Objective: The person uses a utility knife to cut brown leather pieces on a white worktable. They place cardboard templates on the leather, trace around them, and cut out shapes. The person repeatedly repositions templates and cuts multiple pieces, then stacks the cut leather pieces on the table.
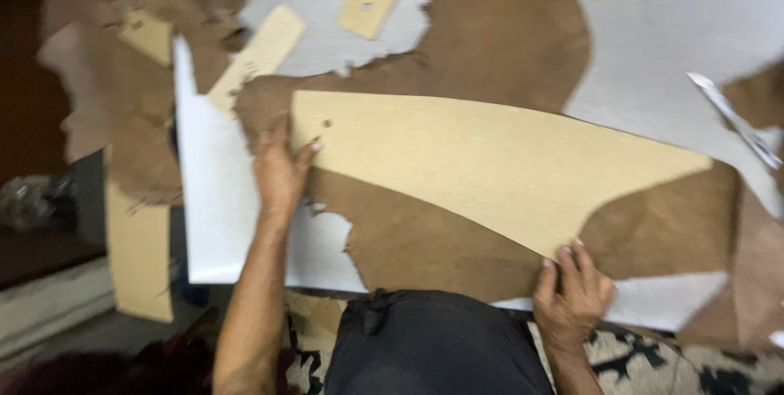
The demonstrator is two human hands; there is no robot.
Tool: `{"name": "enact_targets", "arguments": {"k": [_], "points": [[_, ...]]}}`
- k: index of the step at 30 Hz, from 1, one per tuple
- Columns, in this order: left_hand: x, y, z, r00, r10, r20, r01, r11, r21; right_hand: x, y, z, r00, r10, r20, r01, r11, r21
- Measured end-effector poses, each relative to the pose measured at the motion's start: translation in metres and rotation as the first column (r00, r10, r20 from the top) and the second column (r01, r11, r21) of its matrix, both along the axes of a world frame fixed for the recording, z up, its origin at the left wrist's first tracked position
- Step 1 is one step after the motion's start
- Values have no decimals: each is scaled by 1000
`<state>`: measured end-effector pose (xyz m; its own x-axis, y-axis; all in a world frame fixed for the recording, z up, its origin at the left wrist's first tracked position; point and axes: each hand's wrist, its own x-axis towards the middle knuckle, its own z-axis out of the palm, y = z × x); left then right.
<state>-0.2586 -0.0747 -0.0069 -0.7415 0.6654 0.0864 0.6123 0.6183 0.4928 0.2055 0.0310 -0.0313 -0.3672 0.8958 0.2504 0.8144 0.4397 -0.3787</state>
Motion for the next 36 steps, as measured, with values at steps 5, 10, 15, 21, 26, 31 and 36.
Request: {"name": "enact_targets", "arguments": {"k": [5,10,15,21,26,31,36], "points": [[3,0,2,997,58,-53,-57,998,9,3,-4,-22,998,12,64,-19,995,101],[0,16,4,997,49,-52,-47,998,30,11,-4,-33,998,41,43,-46,991,124],[-5,19,5,996,89,9,-89,995,-44,11,-5,-32,998,44,53,-51,991,128],[58,10,68,989,97,-112,-50,930,364,12,0,-42,997,39,72,-51,986,159],[156,9,114,769,-546,-333,639,676,366,13,8,-57,996,80,27,-84,965,248],[130,17,94,809,-521,-273,588,728,351,9,18,-58,980,198,12,-193,938,288],[80,0,76,800,-533,-276,600,725,340,-5,9,-55,972,159,-172,-129,977,171]]}}
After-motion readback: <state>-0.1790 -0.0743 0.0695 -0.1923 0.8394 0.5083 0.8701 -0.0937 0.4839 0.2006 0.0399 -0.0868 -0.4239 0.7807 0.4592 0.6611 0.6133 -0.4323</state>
